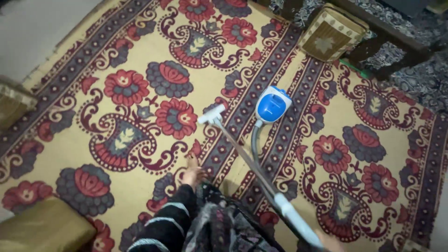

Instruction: Vacuuming a patterned carpet in a room.

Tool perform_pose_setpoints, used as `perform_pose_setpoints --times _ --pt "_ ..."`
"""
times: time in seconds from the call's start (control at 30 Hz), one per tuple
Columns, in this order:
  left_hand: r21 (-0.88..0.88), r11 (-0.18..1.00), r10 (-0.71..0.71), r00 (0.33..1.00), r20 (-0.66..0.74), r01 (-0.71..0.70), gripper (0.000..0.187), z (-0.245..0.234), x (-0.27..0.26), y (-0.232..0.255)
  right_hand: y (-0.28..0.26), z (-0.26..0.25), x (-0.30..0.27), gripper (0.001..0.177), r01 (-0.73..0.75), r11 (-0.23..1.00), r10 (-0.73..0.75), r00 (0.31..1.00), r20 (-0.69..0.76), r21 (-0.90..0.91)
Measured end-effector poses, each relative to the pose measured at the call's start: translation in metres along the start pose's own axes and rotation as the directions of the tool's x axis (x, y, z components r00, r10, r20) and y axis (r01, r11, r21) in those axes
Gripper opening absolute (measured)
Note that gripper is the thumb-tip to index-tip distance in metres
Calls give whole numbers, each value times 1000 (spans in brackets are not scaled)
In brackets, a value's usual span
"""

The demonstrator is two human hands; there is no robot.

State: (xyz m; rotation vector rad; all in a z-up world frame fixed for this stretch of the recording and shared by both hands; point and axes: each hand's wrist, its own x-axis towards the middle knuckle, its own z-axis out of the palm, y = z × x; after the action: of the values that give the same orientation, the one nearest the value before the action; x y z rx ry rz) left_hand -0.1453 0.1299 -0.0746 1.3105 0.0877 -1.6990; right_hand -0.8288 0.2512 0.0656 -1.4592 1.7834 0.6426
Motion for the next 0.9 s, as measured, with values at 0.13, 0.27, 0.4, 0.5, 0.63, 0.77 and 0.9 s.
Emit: perform_pose_setpoints --times 0.13,0.27,0.4,0.5,0.63,0.77,0.9 --pt "-101 992 -94 979 -179 77 26 -36 7 29 -250 -158 -67 51 369 922 -386 900 -201 -120" --pt "-186 982 -8 994 -109 -12 24 -34 -3 60 -434 -236 -28 64 308 951 -306 937 -170 -14" --pt "-86 991 82 978 -190 -100 22 -3 -34 119 -564 -265 99 42 616 779 -614 712 -340 -115" --pt "-72 988 116 968 -224 -135 25 -13 -31 125 -661 -284 168 50 675 720 -677 632 -377 -162" --pt "7 985 -164 953 -255 171 29 6 -64 150 -730 -303 134 42 715 695 -677 687 -264 75" --pt "-30 990 132 983 -131 -137 28 -14 0 87 -676 -293 103 33 714 689 -685 697 -211 120" --pt "-92 992 79 991 -112 -90 17 58 30 39 -527 -293 49 44 842 539 -829 532 -173 5"
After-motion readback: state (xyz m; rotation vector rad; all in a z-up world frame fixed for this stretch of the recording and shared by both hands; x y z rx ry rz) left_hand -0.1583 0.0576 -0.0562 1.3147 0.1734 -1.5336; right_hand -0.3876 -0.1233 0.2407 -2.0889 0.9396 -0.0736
